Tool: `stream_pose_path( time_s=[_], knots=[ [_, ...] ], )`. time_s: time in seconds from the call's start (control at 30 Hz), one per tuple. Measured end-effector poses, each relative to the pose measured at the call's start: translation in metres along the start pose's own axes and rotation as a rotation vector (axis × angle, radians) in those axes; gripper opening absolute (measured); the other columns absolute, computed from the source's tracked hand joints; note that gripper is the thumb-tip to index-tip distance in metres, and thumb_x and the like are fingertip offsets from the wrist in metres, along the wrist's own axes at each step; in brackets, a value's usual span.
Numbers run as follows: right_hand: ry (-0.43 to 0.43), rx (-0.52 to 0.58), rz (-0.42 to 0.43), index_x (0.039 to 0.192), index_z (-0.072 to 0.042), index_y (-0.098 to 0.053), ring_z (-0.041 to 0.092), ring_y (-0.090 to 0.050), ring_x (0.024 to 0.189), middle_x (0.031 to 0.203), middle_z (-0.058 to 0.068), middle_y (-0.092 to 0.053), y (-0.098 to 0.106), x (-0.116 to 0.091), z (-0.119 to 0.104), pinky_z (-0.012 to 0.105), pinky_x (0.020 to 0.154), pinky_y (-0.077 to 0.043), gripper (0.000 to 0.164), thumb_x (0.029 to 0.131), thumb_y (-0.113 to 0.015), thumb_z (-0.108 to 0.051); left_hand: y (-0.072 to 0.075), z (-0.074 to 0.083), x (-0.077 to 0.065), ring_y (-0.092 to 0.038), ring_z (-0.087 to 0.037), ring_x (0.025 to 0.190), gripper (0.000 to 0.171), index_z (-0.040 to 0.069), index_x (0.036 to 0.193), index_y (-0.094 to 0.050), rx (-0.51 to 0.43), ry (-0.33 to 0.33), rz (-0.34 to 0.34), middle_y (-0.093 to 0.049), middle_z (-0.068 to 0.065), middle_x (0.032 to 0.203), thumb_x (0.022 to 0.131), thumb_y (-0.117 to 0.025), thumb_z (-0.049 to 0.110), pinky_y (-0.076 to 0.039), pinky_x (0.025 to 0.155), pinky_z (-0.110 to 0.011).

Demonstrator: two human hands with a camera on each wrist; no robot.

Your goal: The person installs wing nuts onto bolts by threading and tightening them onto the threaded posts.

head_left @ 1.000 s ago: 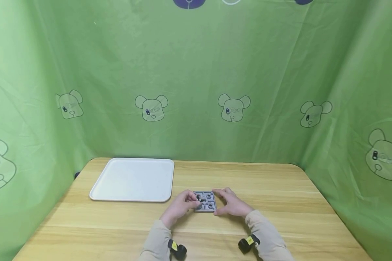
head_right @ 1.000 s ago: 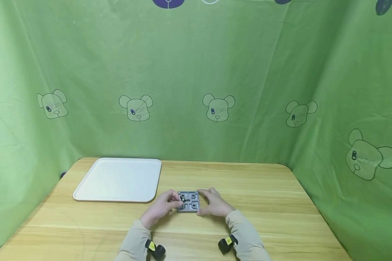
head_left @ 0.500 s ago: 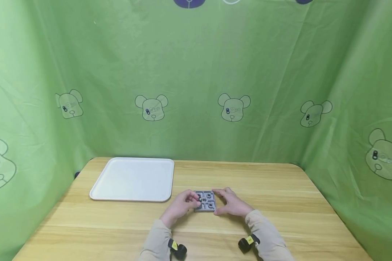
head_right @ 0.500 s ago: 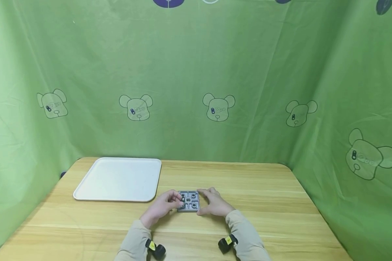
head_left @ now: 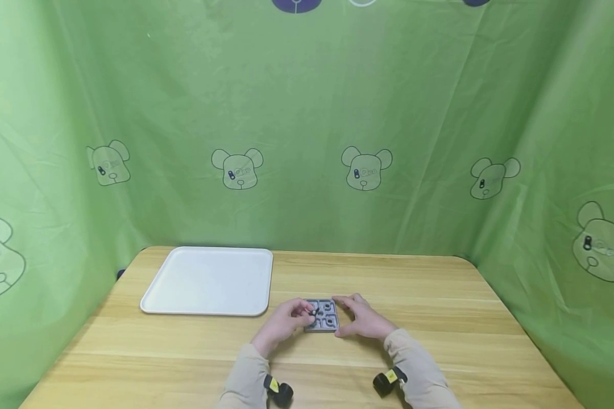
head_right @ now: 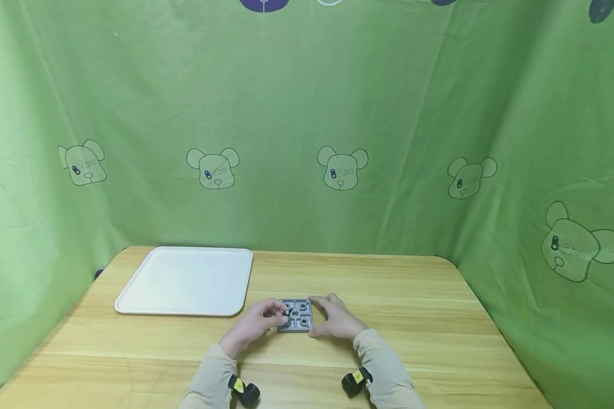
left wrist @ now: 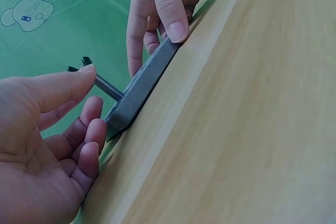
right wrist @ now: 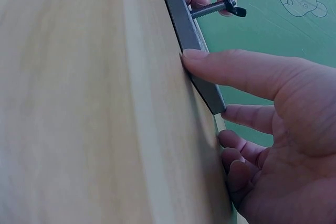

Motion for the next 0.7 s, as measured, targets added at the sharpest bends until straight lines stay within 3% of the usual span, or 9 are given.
stream_pose_path(
  time_s=[0.37,0.7],
  knots=[
    [-0.018,0.003,0.003,0.144,-0.011,-0.045,0.030,-0.048,0.115,0.120,0.013,-0.048,0.0003,-0.0001,-0.0003,0.062,0.104,-0.036,0.089,0.067,-0.084,-0.026,-0.0013,0.0023,0.0004,-0.049,-0.015,0.075,0.021,0.006,0.109,-0.067,-0.039,0.018,0.008,-0.061,-0.008,0.091,0.089,-0.067,0.014,-0.042,0.059,-0.023],
    [-0.004,0.005,-0.005,0.144,-0.009,-0.044,0.030,-0.049,0.114,0.119,0.013,-0.047,-0.0003,-0.0008,0.0004,0.062,0.103,-0.036,0.088,0.068,-0.084,-0.028,0.0001,0.0028,-0.0011,-0.049,-0.013,0.073,0.023,0.006,0.112,-0.067,-0.032,0.028,-0.012,-0.061,-0.005,0.094,0.091,-0.064,0.015,-0.043,0.059,-0.022]
  ],
)
Point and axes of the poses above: each hand's wrist, its own x-axis towards the middle knuckle, its own y-axis out of the back of the hand, z = x × y, the point moved 1 cm from there along x, towards the middle knuckle
